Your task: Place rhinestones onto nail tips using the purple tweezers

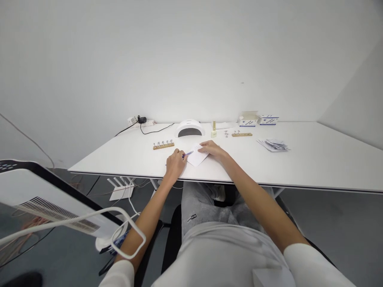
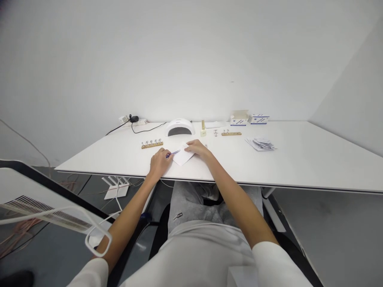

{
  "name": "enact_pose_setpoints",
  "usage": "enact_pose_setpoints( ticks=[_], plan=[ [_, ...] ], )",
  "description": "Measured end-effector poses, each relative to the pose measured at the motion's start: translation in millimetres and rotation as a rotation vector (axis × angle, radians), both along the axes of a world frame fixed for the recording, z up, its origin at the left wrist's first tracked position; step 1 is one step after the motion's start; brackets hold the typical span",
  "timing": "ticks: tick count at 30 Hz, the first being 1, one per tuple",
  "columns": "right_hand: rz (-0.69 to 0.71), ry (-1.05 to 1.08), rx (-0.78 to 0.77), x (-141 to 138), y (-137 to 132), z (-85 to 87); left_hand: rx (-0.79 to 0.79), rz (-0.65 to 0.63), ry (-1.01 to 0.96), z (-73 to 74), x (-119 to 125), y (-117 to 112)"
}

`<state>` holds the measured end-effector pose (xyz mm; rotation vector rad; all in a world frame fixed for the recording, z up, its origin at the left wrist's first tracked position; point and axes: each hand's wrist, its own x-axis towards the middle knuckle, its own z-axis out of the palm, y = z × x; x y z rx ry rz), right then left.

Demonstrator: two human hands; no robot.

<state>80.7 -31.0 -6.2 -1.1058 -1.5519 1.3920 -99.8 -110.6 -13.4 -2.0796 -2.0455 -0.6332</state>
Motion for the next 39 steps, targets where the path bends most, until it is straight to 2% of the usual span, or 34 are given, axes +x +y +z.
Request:
enact_pose_setpoints(
  ticks=[12,29,39],
  plan=[
    [-0.028,0.063,-0.074,-3.9,-5.4,1.0,0.000,0.001,0.010,0.7,0.2,-1.8],
    [-0.028,0.104,-0.067,-5.1,-1.5,-4.8,-0.026,0.004,0.013,3.0,1.5,-2.3],
    [-0.073,0.141,-0.111,-7.5,-10.6,2.3,-0.022,-0.016,-0.024,3.6,0.7,-2.0]
  ],
)
